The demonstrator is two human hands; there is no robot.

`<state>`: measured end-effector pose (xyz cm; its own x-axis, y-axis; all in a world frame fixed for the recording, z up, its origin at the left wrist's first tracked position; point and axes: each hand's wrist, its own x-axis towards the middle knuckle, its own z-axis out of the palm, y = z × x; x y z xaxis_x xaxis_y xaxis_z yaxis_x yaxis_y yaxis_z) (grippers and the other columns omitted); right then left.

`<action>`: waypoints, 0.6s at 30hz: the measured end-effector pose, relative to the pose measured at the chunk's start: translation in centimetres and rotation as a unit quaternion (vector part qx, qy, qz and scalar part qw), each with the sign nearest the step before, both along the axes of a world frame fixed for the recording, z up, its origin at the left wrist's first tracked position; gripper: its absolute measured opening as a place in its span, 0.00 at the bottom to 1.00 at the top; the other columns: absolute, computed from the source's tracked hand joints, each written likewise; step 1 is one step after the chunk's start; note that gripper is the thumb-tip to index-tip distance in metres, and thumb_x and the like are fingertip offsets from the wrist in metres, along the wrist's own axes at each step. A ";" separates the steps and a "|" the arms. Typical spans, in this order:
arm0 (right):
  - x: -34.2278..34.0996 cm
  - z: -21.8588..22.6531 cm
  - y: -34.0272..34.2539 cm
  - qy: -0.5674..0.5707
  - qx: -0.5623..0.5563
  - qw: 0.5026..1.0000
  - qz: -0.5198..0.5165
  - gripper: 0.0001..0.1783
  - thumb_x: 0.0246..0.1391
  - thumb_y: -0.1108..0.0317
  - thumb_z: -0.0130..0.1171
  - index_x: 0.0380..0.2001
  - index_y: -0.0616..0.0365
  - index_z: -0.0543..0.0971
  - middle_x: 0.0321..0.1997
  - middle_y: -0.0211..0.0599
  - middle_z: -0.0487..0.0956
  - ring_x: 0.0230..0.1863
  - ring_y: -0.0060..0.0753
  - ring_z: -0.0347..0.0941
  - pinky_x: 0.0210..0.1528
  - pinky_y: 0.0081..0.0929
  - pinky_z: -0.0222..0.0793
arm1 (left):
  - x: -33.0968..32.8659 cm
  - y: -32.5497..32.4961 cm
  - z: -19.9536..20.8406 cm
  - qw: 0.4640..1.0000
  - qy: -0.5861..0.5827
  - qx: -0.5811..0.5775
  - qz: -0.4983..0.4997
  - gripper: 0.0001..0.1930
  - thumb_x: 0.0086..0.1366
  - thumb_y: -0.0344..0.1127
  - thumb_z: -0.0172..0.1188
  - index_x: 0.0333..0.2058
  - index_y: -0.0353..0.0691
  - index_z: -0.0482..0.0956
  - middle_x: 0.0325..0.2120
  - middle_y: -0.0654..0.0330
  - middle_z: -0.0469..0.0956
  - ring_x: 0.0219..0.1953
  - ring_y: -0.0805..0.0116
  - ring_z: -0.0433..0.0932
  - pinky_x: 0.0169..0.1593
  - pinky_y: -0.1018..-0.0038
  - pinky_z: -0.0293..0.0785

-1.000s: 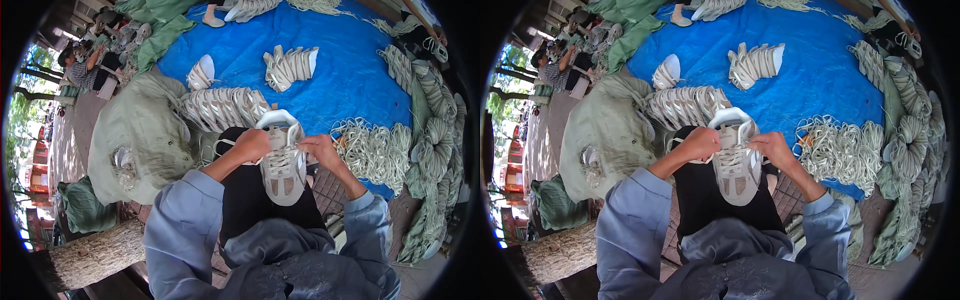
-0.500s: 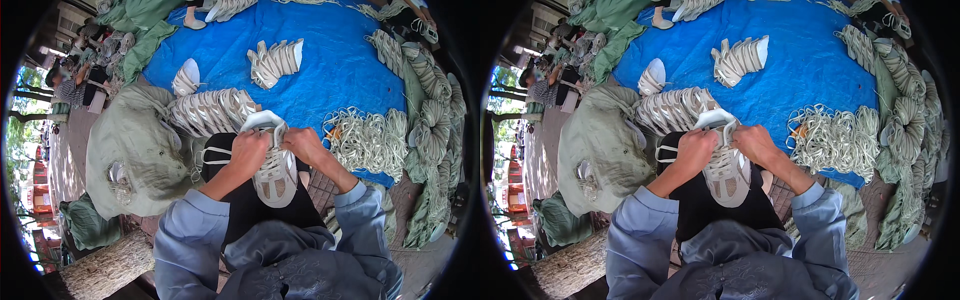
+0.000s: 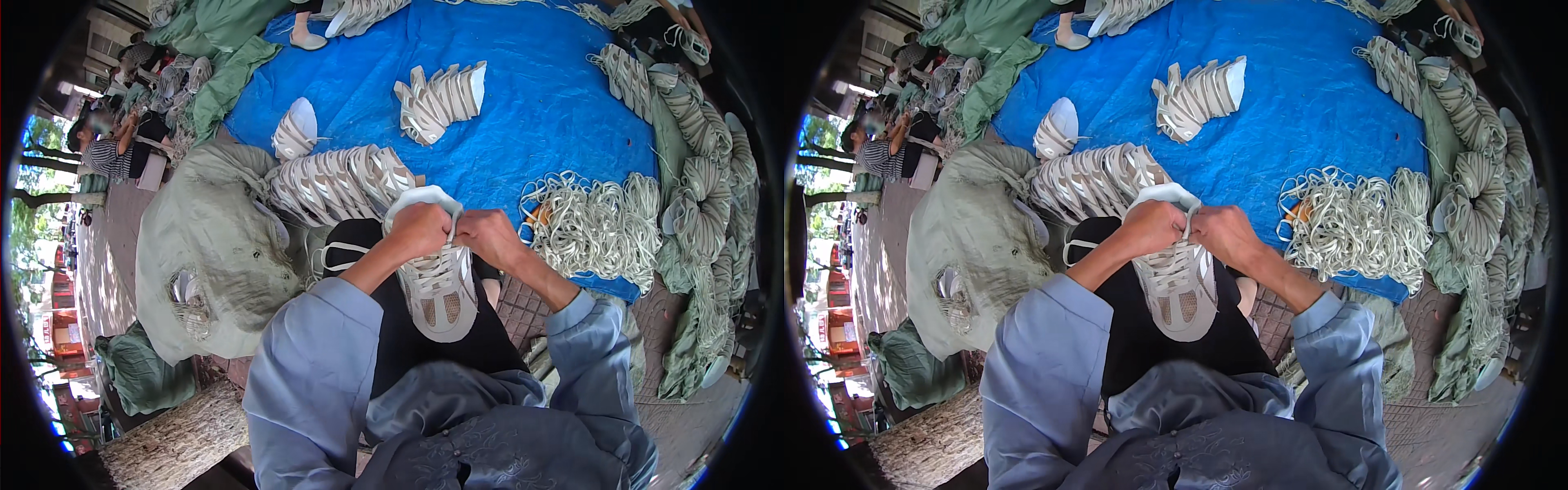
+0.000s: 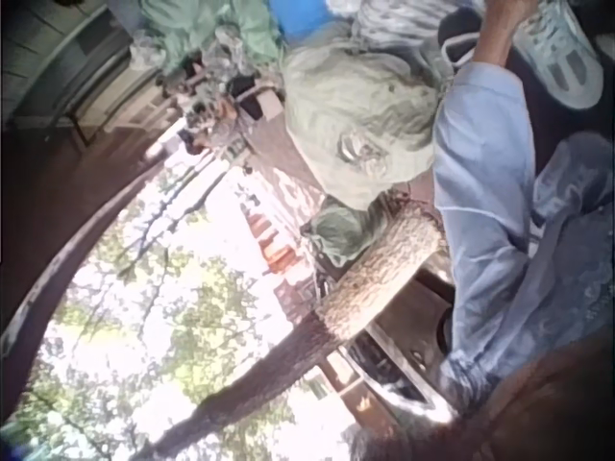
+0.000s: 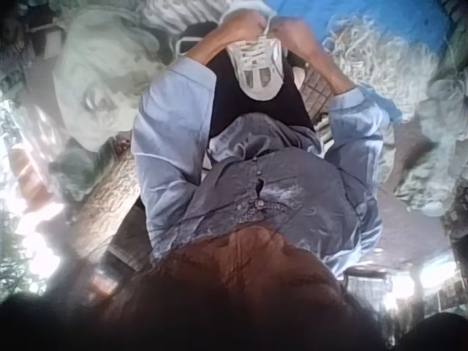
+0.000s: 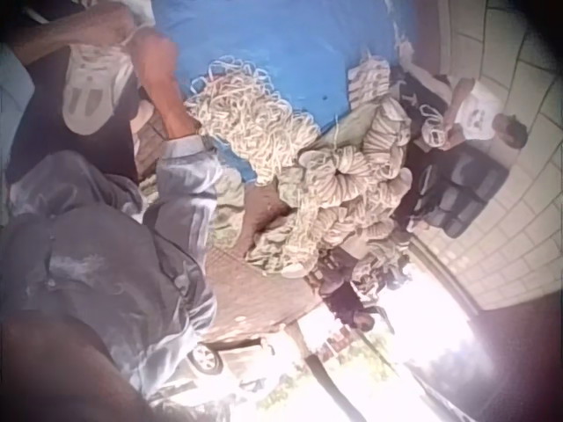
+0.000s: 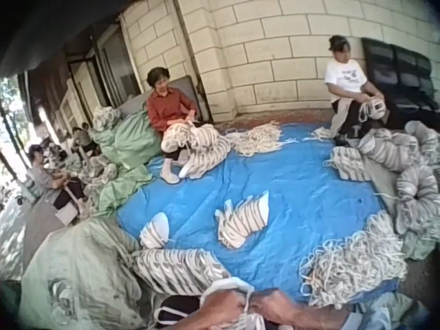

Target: The person threads white shoelaces through the eyelets of a white sneaker held on their lap. They pull the laces tight and adjust the fit, repeating the process for multiple shoes in a pile.

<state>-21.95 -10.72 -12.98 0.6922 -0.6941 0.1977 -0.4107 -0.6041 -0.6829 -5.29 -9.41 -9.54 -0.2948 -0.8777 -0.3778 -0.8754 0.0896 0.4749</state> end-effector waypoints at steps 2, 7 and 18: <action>0.2 -0.1 0.1 -0.026 0.014 0.999 -0.018 0.04 0.36 0.71 0.58 0.18 0.57 0.73 0.22 0.36 0.73 0.26 0.41 0.71 0.28 0.33 0.66 | -0.1 -0.3 -0.4 0.999 -0.026 0.003 -0.026 0.06 0.44 0.30 0.53 0.21 0.43 0.80 0.21 0.54 0.76 0.26 0.55 0.76 0.30 0.64 0.70; 0.3 0.1 0.1 -0.121 0.108 0.987 -0.002 0.07 0.33 0.73 0.61 0.19 0.59 0.73 0.22 0.35 0.73 0.26 0.36 0.69 0.28 0.28 0.65 | 1.1 0.1 0.6 0.995 -0.046 0.004 -0.084 0.07 0.45 0.33 0.53 0.22 0.40 0.78 0.20 0.53 0.76 0.24 0.59 0.75 0.30 0.66 0.68; 1.1 5.3 2.0 -0.165 0.020 0.985 0.049 0.10 0.35 0.68 0.63 0.24 0.57 0.75 0.21 0.34 0.71 0.24 0.37 0.69 0.26 0.31 0.66 | 6.5 8.1 15.5 0.789 0.554 0.091 0.250 0.06 0.56 0.29 0.53 0.29 0.32 0.75 0.18 0.62 0.70 0.16 0.79 0.62 0.22 0.82 0.61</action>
<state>-20.82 -8.76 -7.67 0.6591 -0.6391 0.3964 -0.1036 -0.5992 -0.7939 1.23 -1.31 5.94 -0.1676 -0.9496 -0.2650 0.1813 -0.2939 0.9385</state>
